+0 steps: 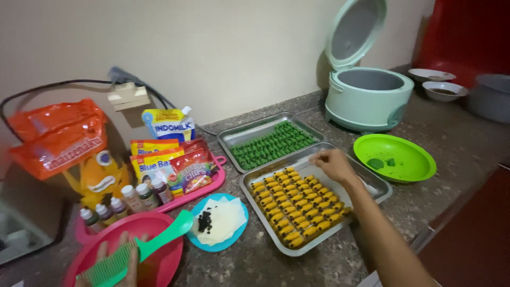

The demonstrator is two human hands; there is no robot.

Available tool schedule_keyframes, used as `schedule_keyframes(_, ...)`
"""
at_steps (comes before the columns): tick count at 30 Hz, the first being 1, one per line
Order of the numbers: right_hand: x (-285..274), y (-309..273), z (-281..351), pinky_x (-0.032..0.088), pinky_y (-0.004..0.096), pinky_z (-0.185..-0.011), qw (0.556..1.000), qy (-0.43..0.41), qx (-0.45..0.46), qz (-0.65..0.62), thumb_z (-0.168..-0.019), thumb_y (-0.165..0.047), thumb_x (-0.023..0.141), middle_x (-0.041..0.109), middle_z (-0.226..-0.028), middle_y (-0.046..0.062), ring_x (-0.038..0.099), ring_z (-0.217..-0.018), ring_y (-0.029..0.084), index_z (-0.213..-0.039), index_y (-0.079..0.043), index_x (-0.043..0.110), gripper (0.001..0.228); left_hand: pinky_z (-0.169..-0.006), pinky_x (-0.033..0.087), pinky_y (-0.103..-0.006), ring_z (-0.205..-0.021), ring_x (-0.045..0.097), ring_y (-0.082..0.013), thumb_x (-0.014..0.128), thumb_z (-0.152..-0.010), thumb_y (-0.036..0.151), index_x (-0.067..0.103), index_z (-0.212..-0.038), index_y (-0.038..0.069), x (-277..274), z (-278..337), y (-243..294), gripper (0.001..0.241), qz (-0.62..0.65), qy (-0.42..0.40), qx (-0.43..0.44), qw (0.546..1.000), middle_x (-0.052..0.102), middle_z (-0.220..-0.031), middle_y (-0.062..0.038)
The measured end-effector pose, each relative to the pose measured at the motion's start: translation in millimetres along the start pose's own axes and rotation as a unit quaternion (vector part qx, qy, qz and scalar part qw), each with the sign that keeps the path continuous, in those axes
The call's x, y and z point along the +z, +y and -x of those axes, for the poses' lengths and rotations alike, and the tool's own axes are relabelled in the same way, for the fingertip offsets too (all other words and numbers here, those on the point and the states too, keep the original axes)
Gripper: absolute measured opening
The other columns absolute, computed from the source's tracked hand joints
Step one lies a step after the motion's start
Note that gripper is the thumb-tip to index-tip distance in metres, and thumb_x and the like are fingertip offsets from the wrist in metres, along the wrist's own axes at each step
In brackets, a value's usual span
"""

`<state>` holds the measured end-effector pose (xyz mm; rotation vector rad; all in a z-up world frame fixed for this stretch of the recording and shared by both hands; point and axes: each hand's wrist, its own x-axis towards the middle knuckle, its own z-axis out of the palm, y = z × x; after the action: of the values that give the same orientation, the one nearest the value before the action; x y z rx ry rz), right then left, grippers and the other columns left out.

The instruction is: Shaping small pieces of dough into balls and arranging them in a grid on a baking tray.

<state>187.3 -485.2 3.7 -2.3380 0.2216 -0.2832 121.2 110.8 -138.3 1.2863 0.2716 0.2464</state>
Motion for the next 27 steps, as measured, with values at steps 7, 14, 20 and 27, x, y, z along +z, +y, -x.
schedule_keyframes(7, 6.8, -114.8, 61.3, 0.058, 0.034, -0.08, 0.983, -0.003, -0.163, -0.079, -0.094, -0.025, 0.07, 0.082, -0.101, 0.006, 0.076, -0.092, 0.016, -0.097, -0.008, 0.083, 0.022, -0.122, 0.032, -0.0635, -0.149, 0.035, -0.0446, 0.053, -0.102, 0.012, 0.033, -0.152, -0.01, 4.3, 68.0, 62.7, 0.059, 0.633, -0.128, 0.102, 0.756, 0.039, -0.159, -0.032)
schedule_keyframes(14, 87.5, -224.5, 166.8, 0.056, 0.029, -0.066, 0.895, -0.199, -0.387, -0.099, -0.091, -0.018, 0.072, 0.081, -0.087, 0.0, 0.074, -0.077, 0.013, -0.092, -0.014, 0.082, 0.011, -0.121, 0.037, -0.0573, -0.148, 0.045, -0.0434, 0.043, -0.105, 0.032, 0.049, -0.143, -0.003, 26.2, 92.3, 136.2, 0.052, 0.586, -0.029, 0.06, 0.808, 0.052, -0.153, -0.029)
schedule_keyframes(20, 196.4, -261.6, 199.5, 0.045, 0.038, -0.071, 0.854, -0.216, -0.466, -0.081, -0.089, -0.008, 0.066, 0.074, -0.085, 0.008, 0.064, -0.08, 0.027, -0.088, -0.009, 0.069, 0.003, -0.119, 0.039, -0.0618, -0.142, 0.051, -0.0454, 0.041, -0.108, 0.037, 0.056, -0.129, -0.005, 35.2, 65.4, 107.7, 0.05, 0.58, -0.03, 0.019, 0.814, 0.057, -0.141, -0.034)
schedule_keyframes(27, 261.2, -262.5, 200.9, 0.043, 0.042, -0.099, 0.862, -0.205, -0.458, -0.065, -0.095, -0.014, 0.066, 0.054, -0.11, 0.012, 0.054, -0.11, 0.031, -0.144, -0.011, 0.057, 0.05, -0.12, 0.037, -0.0627, -0.141, 0.053, -0.0403, 0.046, -0.099, 0.03, 0.053, -0.142, -0.002, 34.6, 64.0, 110.2, 0.054, 0.568, 0.038, -0.021, 0.822, 0.057, -0.142, -0.03)
